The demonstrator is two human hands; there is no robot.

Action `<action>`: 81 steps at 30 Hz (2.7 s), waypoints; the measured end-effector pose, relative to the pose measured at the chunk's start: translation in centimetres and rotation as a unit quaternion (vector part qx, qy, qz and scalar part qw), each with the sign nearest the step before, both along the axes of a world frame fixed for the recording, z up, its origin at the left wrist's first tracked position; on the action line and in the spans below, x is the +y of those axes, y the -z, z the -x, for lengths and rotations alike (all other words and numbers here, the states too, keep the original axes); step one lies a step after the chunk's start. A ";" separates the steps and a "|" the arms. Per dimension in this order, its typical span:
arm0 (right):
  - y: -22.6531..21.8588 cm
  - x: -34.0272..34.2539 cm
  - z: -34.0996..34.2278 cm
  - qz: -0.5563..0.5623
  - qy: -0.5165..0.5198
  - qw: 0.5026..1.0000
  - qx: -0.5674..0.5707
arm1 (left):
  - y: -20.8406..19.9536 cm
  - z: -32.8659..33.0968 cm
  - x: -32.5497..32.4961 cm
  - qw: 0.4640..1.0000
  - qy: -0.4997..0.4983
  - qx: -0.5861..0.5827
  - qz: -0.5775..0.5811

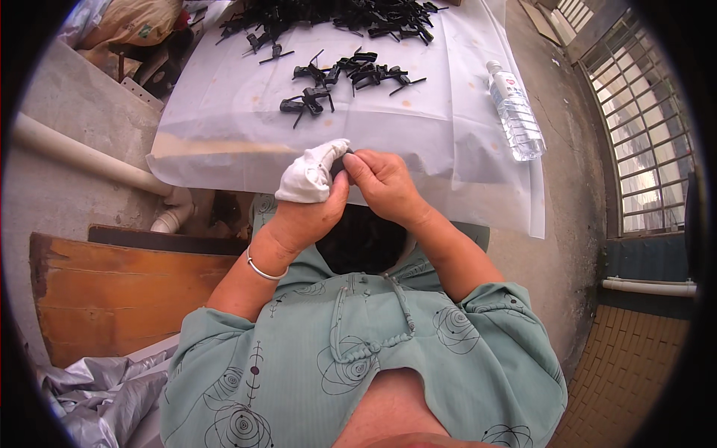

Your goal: Inspecting and cleaning small black plastic components with a cloth before placing them into a collection bin.

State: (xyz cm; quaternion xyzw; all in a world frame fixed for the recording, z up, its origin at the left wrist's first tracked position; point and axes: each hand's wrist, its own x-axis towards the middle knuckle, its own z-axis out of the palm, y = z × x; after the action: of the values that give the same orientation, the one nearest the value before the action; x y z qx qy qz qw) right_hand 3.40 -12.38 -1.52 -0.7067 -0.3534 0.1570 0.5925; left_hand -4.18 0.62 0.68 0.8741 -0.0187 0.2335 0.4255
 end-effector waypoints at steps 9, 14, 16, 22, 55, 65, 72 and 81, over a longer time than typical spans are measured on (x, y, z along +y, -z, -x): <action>-1.7 -1.2 -0.9 -0.011 -0.027 1.000 0.002 | -0.4 -0.5 0.7 0.969 0.077 0.005 0.235; -0.8 -1.9 -1.4 0.007 -0.034 0.998 -0.060 | -1.1 -0.1 0.7 0.915 0.074 0.113 0.380; -0.6 -1.6 -1.8 -0.071 -0.003 0.991 -0.114 | -1.1 -0.1 0.5 0.919 0.062 0.122 0.369; -1.7 -1.2 -1.5 -0.045 -0.039 0.998 0.016 | -1.7 0.2 0.3 0.927 0.137 0.167 0.305; -0.3 0.4 -2.6 0.066 -0.180 0.980 0.056 | 0.2 0.2 1.0 0.966 0.063 0.185 0.167; 0.2 8.4 -10.3 0.220 0.054 0.922 -0.313 | 2.0 -0.4 3.4 0.983 0.088 0.157 0.030; -0.9 4.7 -7.5 0.248 0.051 0.927 -0.276 | 2.3 -1.5 3.7 0.984 -0.020 0.037 0.173; -1.7 1.1 -2.5 0.084 0.011 0.983 -0.160 | 0.7 -1.4 1.6 0.915 0.100 0.129 0.368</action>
State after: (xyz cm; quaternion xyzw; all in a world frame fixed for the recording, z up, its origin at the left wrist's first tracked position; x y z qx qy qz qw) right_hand 5.94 -11.26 0.22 -0.7735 -0.4217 0.0645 0.4687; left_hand -2.81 2.23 -0.04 0.6716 0.0364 0.0650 0.7372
